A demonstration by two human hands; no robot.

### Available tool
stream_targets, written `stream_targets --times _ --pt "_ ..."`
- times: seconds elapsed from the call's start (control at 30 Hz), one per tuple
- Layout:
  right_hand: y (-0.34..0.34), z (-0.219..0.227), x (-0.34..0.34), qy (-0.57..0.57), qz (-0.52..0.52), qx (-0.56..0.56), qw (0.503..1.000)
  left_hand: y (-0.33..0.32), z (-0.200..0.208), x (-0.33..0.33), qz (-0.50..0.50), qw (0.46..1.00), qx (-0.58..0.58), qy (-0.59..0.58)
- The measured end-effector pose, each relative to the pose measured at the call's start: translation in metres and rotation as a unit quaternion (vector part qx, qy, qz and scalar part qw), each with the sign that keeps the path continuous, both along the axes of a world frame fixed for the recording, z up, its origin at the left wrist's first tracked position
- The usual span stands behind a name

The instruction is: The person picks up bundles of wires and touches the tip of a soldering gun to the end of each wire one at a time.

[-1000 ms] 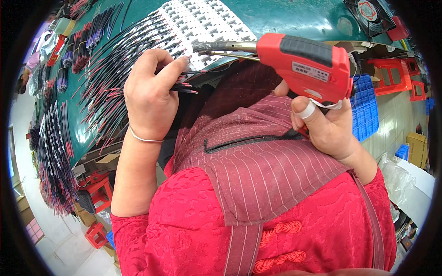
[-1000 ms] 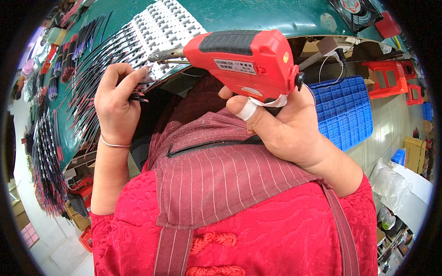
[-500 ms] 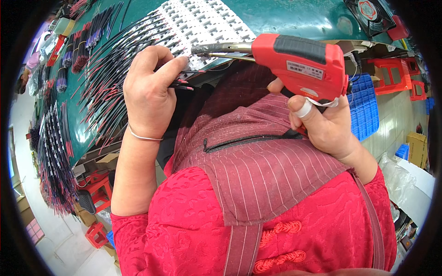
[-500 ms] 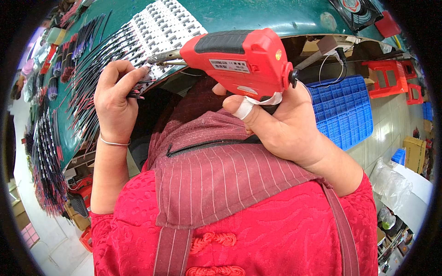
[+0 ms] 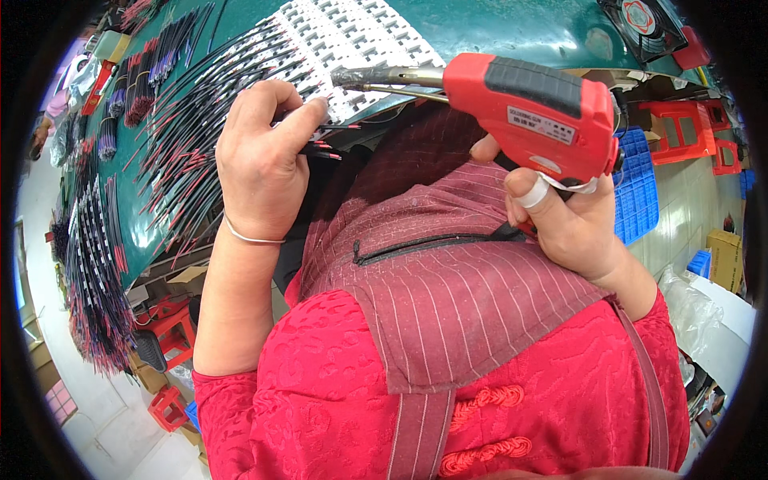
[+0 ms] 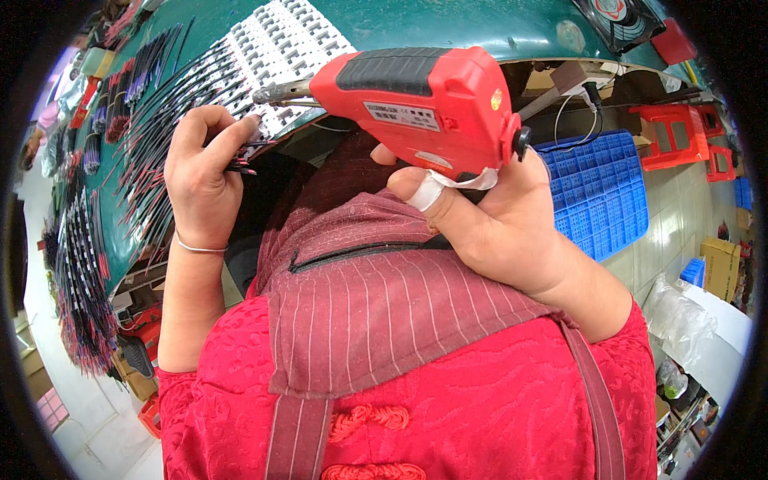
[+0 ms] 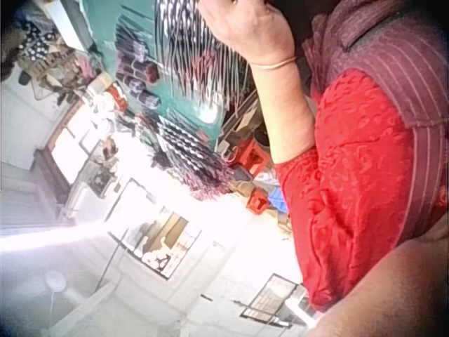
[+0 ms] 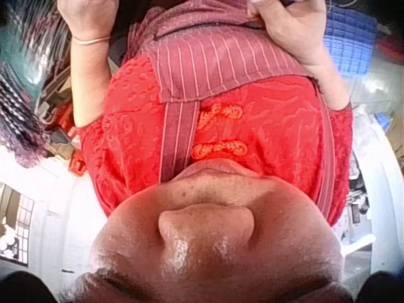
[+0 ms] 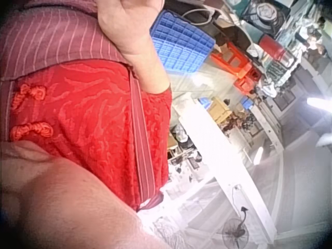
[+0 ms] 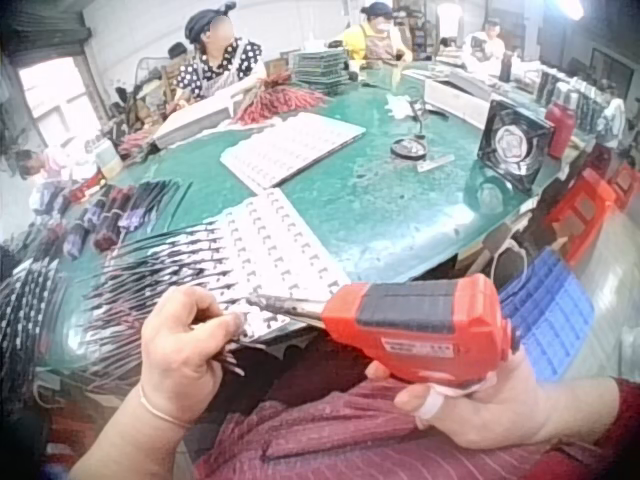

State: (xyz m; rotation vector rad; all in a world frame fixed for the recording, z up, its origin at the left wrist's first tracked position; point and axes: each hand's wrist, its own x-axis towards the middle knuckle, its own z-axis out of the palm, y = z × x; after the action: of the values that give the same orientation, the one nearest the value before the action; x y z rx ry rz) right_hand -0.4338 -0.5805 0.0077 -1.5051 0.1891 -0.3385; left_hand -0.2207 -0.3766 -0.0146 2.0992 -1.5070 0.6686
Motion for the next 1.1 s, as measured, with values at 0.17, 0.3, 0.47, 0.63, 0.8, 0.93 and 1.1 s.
stream_targets --times 0.17,0.3,0.47,0.63,0.8,0.93,1.1 --pt "0.0 0.0 0.0 -0.008 0.003 -0.006 1.0 0.001 0.002 -0.002 0.001 1.0 0.013 -0.001" --pt "-0.001 0.001 0.0 -0.004 0.002 -0.014 1.0 0.003 0.004 -0.003 0.005 1.0 0.026 0.012" --pt "-0.001 0.001 0.001 -0.011 -0.005 -0.011 1.0 0.002 0.01 -0.007 0.003 1.0 0.027 0.006" --pt "-0.003 0.002 0.0 0.006 0.0 -0.013 1.0 0.008 0.032 -0.014 0.054 0.997 0.06 0.017" --pt "-0.001 -0.001 0.006 -0.03 -0.005 0.003 1.0 0.013 0.055 -0.017 0.108 0.992 0.064 0.025" --pt "-0.001 -0.001 0.008 -0.029 -0.006 -0.014 0.999 0.009 0.054 -0.011 0.114 0.988 0.101 -0.032" --pt "-0.003 -0.003 0.011 -0.021 0.008 -0.022 1.0 0.0 0.035 -0.003 0.083 0.987 0.129 -0.049"
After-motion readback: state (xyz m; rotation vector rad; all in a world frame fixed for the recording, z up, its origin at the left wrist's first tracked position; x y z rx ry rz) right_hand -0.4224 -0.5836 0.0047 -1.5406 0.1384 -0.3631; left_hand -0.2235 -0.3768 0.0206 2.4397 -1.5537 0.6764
